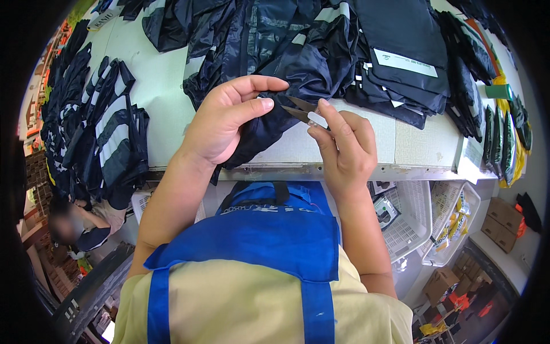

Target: The person folds dark-colored jackets with reflective stripes on a white table. They smooth each jacket, fold the sleeves and body, and stack the folded items on the left side of the table.

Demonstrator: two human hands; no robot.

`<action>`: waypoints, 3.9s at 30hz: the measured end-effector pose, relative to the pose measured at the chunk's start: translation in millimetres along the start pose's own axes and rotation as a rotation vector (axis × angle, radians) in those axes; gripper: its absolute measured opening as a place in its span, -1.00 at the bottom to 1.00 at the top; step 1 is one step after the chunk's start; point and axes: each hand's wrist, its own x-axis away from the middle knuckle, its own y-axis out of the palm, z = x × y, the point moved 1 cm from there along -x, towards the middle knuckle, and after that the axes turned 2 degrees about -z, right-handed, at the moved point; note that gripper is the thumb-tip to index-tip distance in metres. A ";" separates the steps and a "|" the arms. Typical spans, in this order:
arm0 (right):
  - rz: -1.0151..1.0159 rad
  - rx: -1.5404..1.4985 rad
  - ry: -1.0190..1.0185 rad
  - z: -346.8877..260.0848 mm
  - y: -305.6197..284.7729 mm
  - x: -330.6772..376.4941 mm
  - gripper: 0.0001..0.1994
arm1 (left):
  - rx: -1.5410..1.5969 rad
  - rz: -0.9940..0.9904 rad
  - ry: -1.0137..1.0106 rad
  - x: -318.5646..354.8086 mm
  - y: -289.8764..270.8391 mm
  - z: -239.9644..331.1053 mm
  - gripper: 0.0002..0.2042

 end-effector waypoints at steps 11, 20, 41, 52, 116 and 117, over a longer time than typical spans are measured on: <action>0.082 0.001 0.014 8.7 4.0 -1.4 -0.70 | 0.005 -0.012 -0.026 -0.3 -3.1 -1.6 -0.71; 0.123 -0.952 0.796 34.7 20.0 -19.5 -0.89 | -0.105 -0.208 0.204 0.7 -21.6 -21.5 -0.52; 0.081 -0.254 0.584 33.1 -45.6 4.5 -0.70 | 0.011 0.664 0.231 142.2 -61.8 -105.6 -0.48; -0.680 -0.358 0.273 -66.7 49.0 12.5 -0.69 | -0.011 0.487 0.247 140.8 -40.8 -66.1 -0.44; -1.194 -0.083 0.311 30.5 90.7 32.6 -0.78 | -0.304 -0.012 -0.042 51.5 -78.7 -74.1 -0.82; -1.103 -0.075 0.220 38.0 85.7 44.4 -0.80 | -0.653 0.286 0.132 42.1 -102.7 -56.0 -0.70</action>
